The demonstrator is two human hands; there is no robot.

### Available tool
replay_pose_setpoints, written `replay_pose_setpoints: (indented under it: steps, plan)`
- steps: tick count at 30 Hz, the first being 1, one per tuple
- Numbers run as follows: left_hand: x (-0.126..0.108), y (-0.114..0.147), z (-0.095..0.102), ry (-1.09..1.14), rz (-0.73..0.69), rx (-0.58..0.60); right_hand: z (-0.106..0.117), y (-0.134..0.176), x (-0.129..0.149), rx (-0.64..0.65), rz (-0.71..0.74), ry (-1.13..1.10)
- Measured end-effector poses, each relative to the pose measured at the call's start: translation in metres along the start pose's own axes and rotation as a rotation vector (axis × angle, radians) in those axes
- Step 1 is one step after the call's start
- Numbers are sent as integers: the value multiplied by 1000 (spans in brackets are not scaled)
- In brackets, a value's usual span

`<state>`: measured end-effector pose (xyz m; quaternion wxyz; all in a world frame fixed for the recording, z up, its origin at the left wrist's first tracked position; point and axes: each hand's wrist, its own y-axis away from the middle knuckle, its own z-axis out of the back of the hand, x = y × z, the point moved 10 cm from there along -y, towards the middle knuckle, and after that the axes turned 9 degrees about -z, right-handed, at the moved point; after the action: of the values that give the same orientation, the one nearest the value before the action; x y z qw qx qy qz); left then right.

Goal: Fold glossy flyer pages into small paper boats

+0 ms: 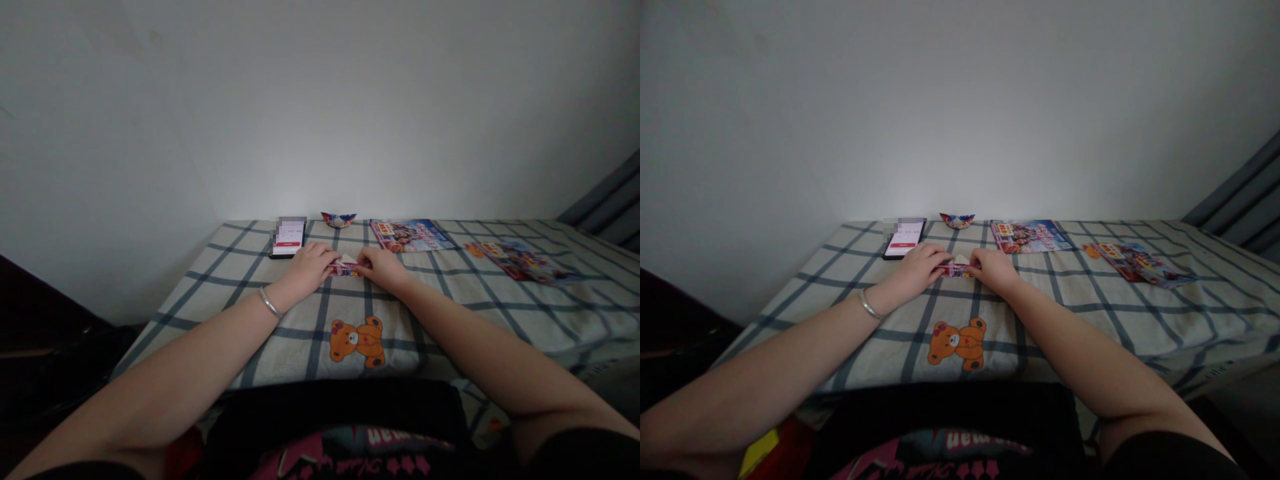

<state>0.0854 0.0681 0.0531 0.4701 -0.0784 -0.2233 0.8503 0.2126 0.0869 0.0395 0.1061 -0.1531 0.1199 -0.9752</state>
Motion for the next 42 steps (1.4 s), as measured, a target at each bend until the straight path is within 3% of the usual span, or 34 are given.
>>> replay_pose_setpoints:
  steps: [5, 9, 12, 15, 20, 23, 34, 42]
  plan:
    - [-13, -3, -8, -34, -135, 79, -3, -1, -3, -3, 13, -51]
    - [-23, -1, -4, -23, -254, 4, -7, -2, -5, 16, 8, -85]
    - [-28, 3, -8, 63, -327, 56, -6, -3, -8, 18, -8, -91]
    - [-27, 5, -11, 128, -308, 120, -2, -3, -7, -2, 32, -93]
    - [-25, 5, -12, 126, -248, 151, 11, 13, 23, -75, 401, -36]
    - [-28, 4, -11, 128, -240, 148, 9, 23, 36, -49, 502, 18]
    - [-36, 0, -7, 37, -232, 188, 12, 26, 43, 26, 490, 168]
    - [-22, 4, 6, -32, -206, 182, 21, 27, 30, 69, 434, 203]
